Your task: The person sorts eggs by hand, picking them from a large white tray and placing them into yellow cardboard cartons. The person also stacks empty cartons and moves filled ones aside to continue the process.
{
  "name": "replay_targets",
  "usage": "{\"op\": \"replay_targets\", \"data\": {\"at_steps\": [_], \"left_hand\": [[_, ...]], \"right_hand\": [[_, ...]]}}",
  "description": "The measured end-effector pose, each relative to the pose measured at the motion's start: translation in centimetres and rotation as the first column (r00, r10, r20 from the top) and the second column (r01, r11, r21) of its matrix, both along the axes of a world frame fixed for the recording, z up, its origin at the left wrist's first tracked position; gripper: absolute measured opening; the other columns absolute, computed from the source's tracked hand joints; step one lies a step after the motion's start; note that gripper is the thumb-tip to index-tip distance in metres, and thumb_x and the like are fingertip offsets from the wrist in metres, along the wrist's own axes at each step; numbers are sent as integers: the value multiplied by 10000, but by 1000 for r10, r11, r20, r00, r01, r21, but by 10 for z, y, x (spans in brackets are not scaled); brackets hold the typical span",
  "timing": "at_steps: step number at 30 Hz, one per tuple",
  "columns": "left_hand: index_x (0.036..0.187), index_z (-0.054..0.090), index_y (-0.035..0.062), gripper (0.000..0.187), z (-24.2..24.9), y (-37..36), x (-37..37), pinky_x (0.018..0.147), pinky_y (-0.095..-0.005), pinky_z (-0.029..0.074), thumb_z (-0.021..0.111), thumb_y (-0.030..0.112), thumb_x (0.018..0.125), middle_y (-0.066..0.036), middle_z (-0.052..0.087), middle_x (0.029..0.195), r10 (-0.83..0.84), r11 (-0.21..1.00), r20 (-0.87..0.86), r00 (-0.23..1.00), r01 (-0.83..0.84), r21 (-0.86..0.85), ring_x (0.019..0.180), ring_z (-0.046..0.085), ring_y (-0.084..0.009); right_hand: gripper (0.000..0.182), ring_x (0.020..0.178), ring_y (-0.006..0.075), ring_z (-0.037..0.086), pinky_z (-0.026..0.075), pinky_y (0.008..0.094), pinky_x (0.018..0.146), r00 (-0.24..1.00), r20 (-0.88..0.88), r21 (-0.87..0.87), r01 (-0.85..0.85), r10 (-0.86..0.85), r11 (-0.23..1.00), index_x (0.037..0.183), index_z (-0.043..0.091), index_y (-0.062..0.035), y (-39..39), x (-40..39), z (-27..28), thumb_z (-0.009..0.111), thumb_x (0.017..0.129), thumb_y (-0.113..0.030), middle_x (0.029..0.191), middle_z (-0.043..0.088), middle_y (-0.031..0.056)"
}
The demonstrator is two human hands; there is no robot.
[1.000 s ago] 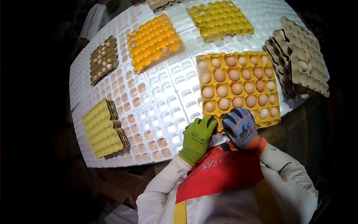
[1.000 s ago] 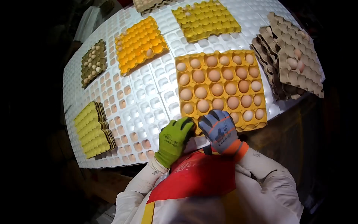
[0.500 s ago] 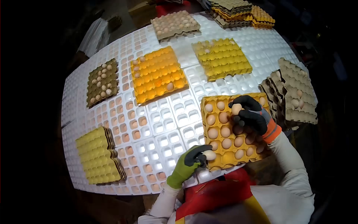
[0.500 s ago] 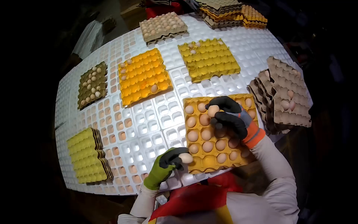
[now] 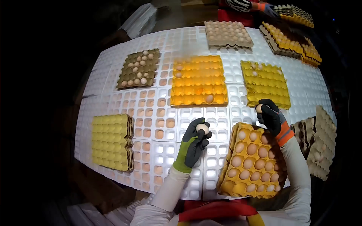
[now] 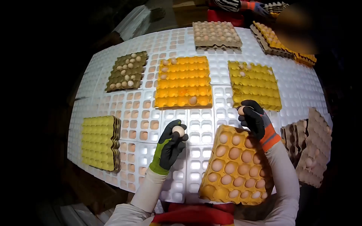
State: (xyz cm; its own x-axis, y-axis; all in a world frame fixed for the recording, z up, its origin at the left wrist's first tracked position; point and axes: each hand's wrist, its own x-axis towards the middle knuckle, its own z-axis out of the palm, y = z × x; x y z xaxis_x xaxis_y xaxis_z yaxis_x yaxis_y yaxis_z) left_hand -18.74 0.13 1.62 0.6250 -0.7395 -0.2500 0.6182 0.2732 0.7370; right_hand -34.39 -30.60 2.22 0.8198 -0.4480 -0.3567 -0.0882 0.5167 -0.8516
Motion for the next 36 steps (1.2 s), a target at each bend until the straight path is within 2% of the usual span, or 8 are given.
{"op": "replay_targets", "data": {"at_steps": [9,12,17,19,24,28,34,36], "left_hand": [[1498,376,103,438,-26,51,21,923,-226,540,474,90,1071,-68,489,1455,201,971,228,953,-225,82,1229,592,-192],[1488,375,89,420,-37,58,18,951,-247,537,451,74,1075,-77,475,1470,238,968,73,968,-243,63,1245,591,-212],[1468,357,6,409,-39,54,20,1044,-322,520,451,92,1079,-132,453,1466,195,979,300,934,-201,-9,1303,561,-274],[1472,365,29,476,-31,51,27,1028,-322,545,545,135,1045,-109,451,1477,202,978,234,951,-181,-107,1324,545,-297],[1468,391,63,641,-26,40,33,1029,-374,557,729,171,934,-99,444,1500,170,963,185,968,-124,-237,1362,505,-337],[1429,431,22,594,-10,30,18,1016,-383,556,714,76,909,-139,480,1461,135,979,228,964,-94,-182,1325,537,-342],[1329,547,-3,431,-14,31,-20,876,-324,592,671,134,941,-113,626,1201,-188,978,12,982,188,-91,1168,626,-233],[1234,635,22,365,-12,32,-32,781,-284,523,705,188,917,-62,647,1136,-495,846,244,834,399,355,960,640,-162]], "right_hand": [[356,902,179,704,603,333,788,967,-64,-144,-253,246,957,1213,612,-86,7,124,-61,754,892,-141,1057,654,59],[301,823,157,695,604,305,695,980,-98,-347,-196,172,917,1145,647,-73,5,177,-84,734,857,-85,1000,669,60],[422,945,153,675,571,307,813,967,-186,-764,-253,173,593,1267,648,-134,-2,228,-96,700,848,-114,1132,695,59],[446,946,142,660,553,289,827,978,-158,-821,-209,140,532,1317,630,-159,0,214,-82,665,877,-98,1202,669,57],[416,934,123,657,529,258,776,963,-131,-487,-270,236,831,1379,583,-113,35,111,1,659,985,-223,1225,670,55],[344,951,98,651,528,267,828,989,-93,-634,-149,117,759,1309,627,-67,39,11,8,617,968,-109,1186,694,24],[279,956,166,674,533,301,845,977,-188,-879,-119,-106,461,1201,680,-61,78,-97,25,664,923,-90,1113,699,71],[253,1013,285,627,495,378,900,983,-144,-983,-129,-112,132,1082,687,-75,108,-112,40,745,839,-121,1093,666,96]]}}
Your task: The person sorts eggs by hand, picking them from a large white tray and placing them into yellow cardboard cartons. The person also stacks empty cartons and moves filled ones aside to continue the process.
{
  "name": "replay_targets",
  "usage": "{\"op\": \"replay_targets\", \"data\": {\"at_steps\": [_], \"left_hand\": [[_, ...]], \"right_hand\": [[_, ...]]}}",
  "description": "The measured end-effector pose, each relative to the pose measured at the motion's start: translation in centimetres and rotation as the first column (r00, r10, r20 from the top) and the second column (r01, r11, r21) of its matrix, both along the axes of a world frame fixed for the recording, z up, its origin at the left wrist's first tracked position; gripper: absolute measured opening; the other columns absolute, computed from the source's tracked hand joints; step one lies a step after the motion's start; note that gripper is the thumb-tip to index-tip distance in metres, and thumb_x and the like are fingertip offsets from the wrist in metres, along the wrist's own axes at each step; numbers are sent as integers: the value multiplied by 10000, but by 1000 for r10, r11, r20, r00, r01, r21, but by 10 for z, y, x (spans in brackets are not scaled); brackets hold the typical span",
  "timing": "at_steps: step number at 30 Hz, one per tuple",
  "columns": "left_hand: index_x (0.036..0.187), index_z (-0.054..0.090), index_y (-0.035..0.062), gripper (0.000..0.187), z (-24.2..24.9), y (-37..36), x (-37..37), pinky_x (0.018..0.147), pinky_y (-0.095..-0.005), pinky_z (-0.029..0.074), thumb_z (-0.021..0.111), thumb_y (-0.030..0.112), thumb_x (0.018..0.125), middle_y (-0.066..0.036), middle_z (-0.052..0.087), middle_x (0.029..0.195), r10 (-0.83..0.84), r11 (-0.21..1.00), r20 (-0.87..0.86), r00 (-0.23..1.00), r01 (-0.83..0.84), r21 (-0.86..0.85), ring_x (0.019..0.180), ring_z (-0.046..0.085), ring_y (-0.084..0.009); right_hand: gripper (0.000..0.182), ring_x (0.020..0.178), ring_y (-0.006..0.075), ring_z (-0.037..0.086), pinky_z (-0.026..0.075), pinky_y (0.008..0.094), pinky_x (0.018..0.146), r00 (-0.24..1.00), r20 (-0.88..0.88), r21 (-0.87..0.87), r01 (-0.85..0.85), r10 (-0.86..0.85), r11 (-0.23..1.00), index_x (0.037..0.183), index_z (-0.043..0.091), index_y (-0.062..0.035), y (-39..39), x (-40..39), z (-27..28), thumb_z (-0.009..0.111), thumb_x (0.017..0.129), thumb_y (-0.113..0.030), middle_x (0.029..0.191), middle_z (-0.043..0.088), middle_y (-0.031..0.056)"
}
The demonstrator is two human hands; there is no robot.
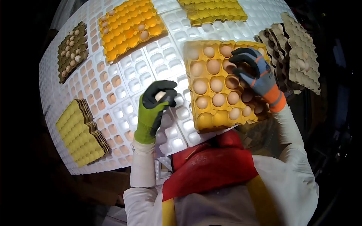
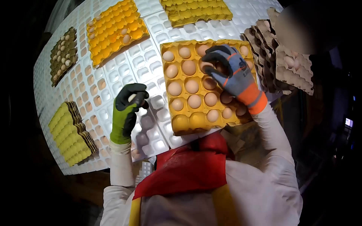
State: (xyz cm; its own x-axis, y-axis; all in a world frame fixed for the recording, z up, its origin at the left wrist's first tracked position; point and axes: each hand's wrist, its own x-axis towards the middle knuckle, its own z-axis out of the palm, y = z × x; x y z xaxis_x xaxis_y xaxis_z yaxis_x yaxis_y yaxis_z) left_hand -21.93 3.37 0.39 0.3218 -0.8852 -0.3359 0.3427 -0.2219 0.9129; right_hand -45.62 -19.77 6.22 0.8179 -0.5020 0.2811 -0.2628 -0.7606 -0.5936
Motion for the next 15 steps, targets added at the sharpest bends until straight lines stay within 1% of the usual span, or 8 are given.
{"op": "replay_targets", "data": {"at_steps": [1,2,4,6,10,12,14,15], "left_hand": [[1174,667,19,370,1,-4,-15,726,-273,510,768,164,849,0,656,1008,-77,995,90,993,82,-61,814,621,-114],[1196,672,69,421,4,-10,-30,705,-256,497,803,161,807,-4,648,970,-103,971,448,888,187,-147,794,618,-131],[1187,678,128,439,26,-14,-55,704,-292,496,815,209,777,-35,609,930,-189,964,841,506,259,61,836,614,-192],[1152,674,168,435,33,-21,-72,711,-358,504,815,244,747,-64,570,954,-243,944,943,226,279,177,883,590,-259],[1124,659,157,386,31,-26,-99,706,-404,506,782,217,764,-63,558,1039,-338,929,939,64,183,322,935,582,-276],[1127,658,145,399,27,-24,-100,724,-387,524,795,158,752,-83,621,1041,-204,966,961,189,199,166,922,617,-290],[1133,657,139,415,19,-17,-95,736,-358,539,805,107,746,-99,656,1033,-124,981,938,323,182,67,898,648,-290],[1124,654,92,401,15,-14,-93,752,-299,557,818,46,761,-99,707,1050,-93,987,876,473,162,18,870,690,-231]], "right_hand": [[314,1060,321,568,450,432,930,997,-80,-26,-13,11,1000,1062,685,-110,13,-10,-1,783,775,-190,1133,640,82],[384,1080,316,536,424,455,934,988,-148,-122,-50,32,991,1052,683,-140,30,-14,1,811,721,-287,1158,598,72],[502,1064,318,510,407,474,918,947,-322,-258,-91,3,962,1108,647,-148,64,-20,-8,822,684,-351,1098,559,89],[478,1044,312,515,412,476,895,945,-326,-237,-52,-29,970,1115,628,-129,81,-20,-20,800,711,-315,1082,558,87],[416,1004,295,530,424,456,869,970,-242,-213,-38,-15,976,1080,627,-112,89,-27,-37,783,730,-274,1036,561,91],[385,960,298,545,443,439,846,980,-199,-218,-60,16,974,1063,625,-112,88,-30,-39,790,732,-220,1022,568,100],[358,952,280,574,472,411,836,1000,-18,179,12,-9,984,1051,624,-107,80,-35,-34,797,742,-155,1046,588,92],[348,949,271,589,487,397,830,997,64,376,14,-41,927,1046,623,-104,75,-40,-30,800,747,-123,1058,598,88]]}}
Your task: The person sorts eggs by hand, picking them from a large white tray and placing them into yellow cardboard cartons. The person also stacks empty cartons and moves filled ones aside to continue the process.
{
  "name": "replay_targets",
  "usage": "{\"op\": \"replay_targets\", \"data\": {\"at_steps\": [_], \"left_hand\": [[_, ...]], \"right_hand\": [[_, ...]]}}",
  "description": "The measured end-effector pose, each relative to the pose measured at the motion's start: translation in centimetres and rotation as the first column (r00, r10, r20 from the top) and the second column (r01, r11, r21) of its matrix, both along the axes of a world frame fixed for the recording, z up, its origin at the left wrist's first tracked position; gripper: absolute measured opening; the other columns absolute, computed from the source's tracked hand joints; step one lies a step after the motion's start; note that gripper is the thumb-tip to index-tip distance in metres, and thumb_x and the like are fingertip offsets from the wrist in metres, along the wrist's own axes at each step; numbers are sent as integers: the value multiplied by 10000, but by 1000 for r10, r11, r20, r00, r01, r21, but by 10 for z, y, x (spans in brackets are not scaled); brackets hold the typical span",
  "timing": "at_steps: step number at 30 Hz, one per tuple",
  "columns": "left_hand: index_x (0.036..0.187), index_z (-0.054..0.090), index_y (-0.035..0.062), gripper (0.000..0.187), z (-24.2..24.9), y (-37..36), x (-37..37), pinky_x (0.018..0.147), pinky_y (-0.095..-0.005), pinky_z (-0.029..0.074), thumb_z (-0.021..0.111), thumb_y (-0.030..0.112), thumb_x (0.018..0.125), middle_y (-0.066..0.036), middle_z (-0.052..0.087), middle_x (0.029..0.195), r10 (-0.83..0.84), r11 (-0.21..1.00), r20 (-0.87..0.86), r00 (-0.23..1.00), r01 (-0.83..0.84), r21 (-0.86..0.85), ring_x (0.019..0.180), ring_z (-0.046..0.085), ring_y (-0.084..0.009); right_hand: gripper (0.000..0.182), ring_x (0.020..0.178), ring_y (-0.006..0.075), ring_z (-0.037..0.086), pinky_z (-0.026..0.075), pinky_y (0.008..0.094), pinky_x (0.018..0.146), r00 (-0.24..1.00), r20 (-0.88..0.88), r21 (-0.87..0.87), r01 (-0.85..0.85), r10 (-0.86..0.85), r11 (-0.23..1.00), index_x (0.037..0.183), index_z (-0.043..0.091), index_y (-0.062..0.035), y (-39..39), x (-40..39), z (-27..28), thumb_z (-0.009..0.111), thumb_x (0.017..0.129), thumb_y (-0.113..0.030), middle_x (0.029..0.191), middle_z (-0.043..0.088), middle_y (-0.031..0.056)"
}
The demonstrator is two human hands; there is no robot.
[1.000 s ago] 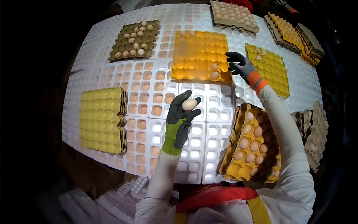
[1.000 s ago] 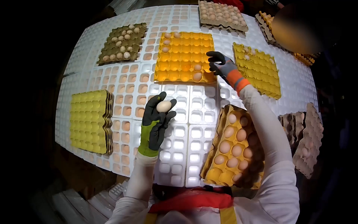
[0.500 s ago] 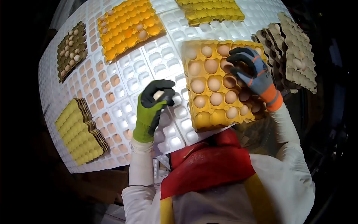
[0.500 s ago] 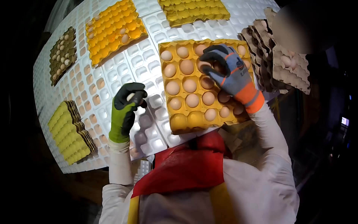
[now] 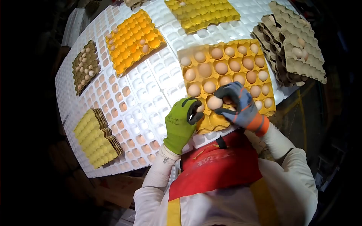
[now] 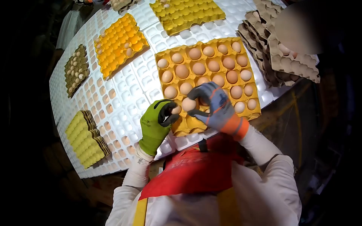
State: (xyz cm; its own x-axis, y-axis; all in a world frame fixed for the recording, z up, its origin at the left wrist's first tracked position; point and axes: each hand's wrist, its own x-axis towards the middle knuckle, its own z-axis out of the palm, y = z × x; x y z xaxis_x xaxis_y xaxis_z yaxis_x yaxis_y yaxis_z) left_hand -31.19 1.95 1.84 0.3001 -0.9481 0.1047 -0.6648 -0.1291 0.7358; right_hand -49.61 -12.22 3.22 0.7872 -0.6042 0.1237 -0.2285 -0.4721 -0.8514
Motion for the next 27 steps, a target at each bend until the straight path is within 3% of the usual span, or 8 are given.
{"op": "replay_targets", "data": {"at_steps": [4,7,12,16,19,21,22,27], "left_hand": [[1200,586,25,468,-5,12,6,724,-274,572,834,80,807,-115,694,1167,148,970,-771,619,-241,-7,892,666,-137],[1235,542,8,496,4,11,0,855,-279,557,809,54,819,-118,682,1198,164,943,-866,472,-333,-3,1009,662,-159],[1312,505,18,654,-14,11,8,818,-276,556,865,115,775,-132,644,1268,-41,945,-783,621,-231,-232,986,649,-156],[1434,437,17,754,1,17,25,782,-270,529,835,215,824,-142,537,1400,16,929,-922,388,-346,-129,864,601,-128],[1479,372,14,568,0,27,33,1004,-347,511,612,104,971,-157,469,1455,52,888,-995,-83,-453,84,1234,547,-221],[1473,363,15,518,-15,32,39,1154,-416,421,540,4,986,-161,436,1484,-93,883,-986,-138,-470,-18,1413,435,-312],[1460,390,23,518,-13,33,42,1164,-427,411,559,-11,973,-160,447,1485,-58,873,-996,-66,-488,-19,1405,445,-318],[1464,351,36,650,-29,18,84,1107,-404,488,703,31,919,-148,477,1468,16,782,-979,203,-612,-114,1355,504,-311]], "right_hand": [[539,1112,197,622,561,330,911,917,277,807,-59,-287,588,1277,479,-23,-14,-9,23,762,821,-60,1205,595,126],[458,982,164,662,567,338,880,997,71,857,-70,18,511,1253,547,-39,-22,-1,28,741,872,-204,1158,656,85],[504,991,159,671,540,314,880,992,26,551,-118,125,826,1257,634,-54,13,43,17,834,811,-176,1097,703,66],[482,963,134,665,546,310,860,998,51,458,-62,44,887,1240,654,-45,16,51,12,837,805,-145,1060,718,56],[436,852,90,669,563,281,758,998,-28,745,-12,49,667,1219,676,-63,-5,69,25,819,815,-142,1011,718,15],[392,832,139,686,565,300,780,987,27,297,-161,160,941,1193,674,-73,-30,99,1,798,836,-176,984,726,30],[392,847,132,681,561,299,776,987,-15,445,-135,158,885,1189,676,-74,-41,120,18,792,835,-193,987,729,38],[429,961,326,694,546,421,838,977,-201,-271,-125,71,954,1187,667,-200,-142,270,-49,757,824,-409,1062,736,100]]}}
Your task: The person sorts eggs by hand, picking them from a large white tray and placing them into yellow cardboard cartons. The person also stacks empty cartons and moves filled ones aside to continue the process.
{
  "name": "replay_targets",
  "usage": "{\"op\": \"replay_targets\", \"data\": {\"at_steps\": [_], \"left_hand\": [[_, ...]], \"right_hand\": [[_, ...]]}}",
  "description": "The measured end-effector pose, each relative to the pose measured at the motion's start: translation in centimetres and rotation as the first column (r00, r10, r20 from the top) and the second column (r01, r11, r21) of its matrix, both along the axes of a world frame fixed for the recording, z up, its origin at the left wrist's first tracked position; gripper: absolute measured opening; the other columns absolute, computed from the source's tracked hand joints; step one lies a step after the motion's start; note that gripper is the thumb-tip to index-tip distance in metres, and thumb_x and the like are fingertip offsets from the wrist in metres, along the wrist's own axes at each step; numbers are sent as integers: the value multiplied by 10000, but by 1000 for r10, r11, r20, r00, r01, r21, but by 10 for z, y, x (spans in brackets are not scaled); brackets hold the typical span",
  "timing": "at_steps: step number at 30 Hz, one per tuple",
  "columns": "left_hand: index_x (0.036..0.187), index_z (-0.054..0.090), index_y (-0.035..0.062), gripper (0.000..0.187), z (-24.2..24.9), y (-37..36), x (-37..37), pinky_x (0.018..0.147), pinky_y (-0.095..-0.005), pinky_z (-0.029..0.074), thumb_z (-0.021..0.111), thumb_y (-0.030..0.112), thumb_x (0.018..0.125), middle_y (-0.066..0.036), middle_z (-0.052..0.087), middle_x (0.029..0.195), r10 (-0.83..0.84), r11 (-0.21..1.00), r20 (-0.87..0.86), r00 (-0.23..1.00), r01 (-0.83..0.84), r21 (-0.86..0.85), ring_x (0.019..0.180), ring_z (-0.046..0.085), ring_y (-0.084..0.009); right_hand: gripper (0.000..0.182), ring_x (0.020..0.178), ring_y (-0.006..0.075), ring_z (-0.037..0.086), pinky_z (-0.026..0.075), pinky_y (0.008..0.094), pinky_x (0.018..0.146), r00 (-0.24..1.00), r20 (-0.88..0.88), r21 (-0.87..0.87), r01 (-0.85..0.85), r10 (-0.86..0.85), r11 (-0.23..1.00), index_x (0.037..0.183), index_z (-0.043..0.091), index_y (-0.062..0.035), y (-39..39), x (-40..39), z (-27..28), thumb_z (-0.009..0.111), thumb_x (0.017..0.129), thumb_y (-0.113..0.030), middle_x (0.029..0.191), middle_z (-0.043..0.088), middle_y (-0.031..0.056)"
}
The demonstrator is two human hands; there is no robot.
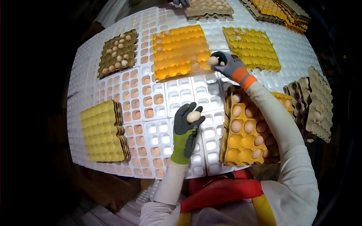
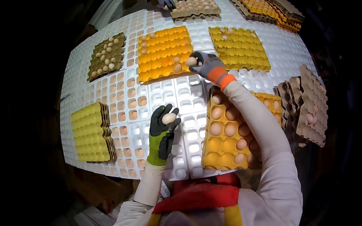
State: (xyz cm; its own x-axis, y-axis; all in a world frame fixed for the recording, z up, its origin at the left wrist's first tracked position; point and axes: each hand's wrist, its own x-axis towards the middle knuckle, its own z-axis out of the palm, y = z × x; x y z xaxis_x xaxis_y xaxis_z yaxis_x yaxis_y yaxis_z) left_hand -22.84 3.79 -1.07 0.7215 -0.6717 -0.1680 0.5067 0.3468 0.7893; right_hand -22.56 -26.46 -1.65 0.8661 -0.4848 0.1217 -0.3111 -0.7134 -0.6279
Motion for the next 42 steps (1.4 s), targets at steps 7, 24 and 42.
{"op": "replay_targets", "data": {"at_steps": [7,24,42], "left_hand": [[1386,422,37,647,-15,-14,34,1103,-433,499,778,20,847,-135,491,1457,17,993,126,992,-2,-117,1368,498,-329],[1360,537,80,421,-58,-72,112,866,-299,549,653,64,956,-53,642,1199,-113,943,514,850,-71,324,1061,648,-162],[1200,658,121,503,37,-58,-57,816,-422,505,800,206,724,-86,625,1226,-629,777,746,-217,-159,609,1022,604,-312]], "right_hand": [[547,991,212,708,559,381,811,993,-113,259,62,-33,964,1384,587,-230,-24,58,-16,688,898,-458,1090,732,66],[417,960,193,661,552,293,808,887,278,960,-265,-370,86,1387,485,-35,103,-220,46,565,978,-40,1277,599,177],[327,927,238,607,503,396,824,974,101,174,182,-202,968,1104,692,-107,100,-265,84,790,796,-155,984,626,75]]}}
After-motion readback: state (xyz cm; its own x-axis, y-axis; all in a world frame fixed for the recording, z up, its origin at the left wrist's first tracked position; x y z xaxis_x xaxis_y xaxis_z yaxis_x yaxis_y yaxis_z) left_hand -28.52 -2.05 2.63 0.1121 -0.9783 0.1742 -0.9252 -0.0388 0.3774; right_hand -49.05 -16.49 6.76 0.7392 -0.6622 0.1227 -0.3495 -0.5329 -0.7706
